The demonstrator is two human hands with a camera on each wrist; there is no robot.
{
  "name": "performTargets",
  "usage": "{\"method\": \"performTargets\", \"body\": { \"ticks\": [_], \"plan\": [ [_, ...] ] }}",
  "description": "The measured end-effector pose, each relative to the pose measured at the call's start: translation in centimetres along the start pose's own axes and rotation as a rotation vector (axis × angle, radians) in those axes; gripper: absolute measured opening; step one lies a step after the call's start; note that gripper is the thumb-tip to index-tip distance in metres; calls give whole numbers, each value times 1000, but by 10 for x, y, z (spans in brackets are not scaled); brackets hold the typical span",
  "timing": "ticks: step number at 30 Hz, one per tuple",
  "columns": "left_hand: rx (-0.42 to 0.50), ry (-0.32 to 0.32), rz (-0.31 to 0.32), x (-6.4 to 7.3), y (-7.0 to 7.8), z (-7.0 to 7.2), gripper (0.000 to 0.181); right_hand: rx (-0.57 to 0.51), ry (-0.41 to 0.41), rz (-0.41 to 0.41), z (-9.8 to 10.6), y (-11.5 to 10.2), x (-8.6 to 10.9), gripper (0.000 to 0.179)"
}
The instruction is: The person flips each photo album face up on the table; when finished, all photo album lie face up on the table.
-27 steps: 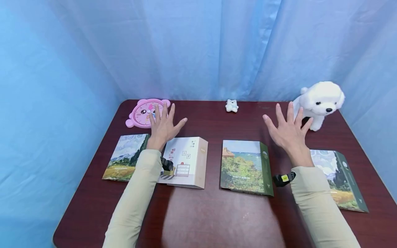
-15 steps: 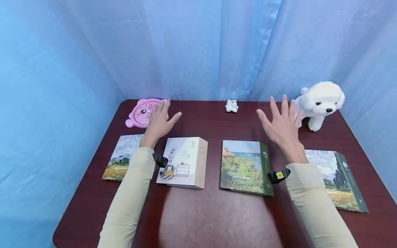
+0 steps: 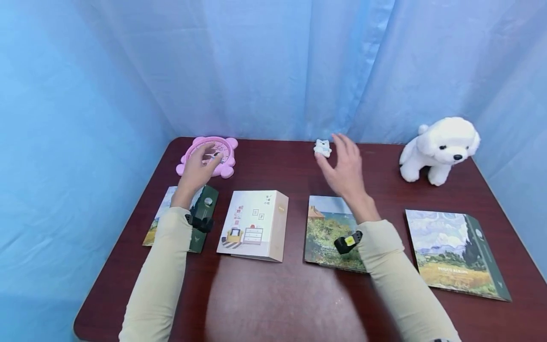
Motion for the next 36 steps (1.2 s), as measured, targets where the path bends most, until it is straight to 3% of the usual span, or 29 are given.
{"method": "performTargets", "body": {
  "ticks": [5,14,26,36],
  "plan": [
    [-10,4,53,8,-22,13,62,-191,-44,13,-41,-23,8,61],
    [-81,-14,82,33,-63,41,61,-316,-176,11,-104,-65,28,57],
    [-47,-7,154,83,-128,71,64,-450,-352,-148,-173,-118,72,60],
    [-80,-104,222,101,-146,74,76,-581,-447,-290,-213,-157,112,62]
  ]
}}
Point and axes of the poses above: each hand's wrist, its own x-axis away from the middle knuckle, its own z-axis out of the back of the hand, y = z × x, the point moved 6 cm from there along -x, towards the middle knuckle, and after that the axes turned 3 degrees about y, right-handed, at the moved point
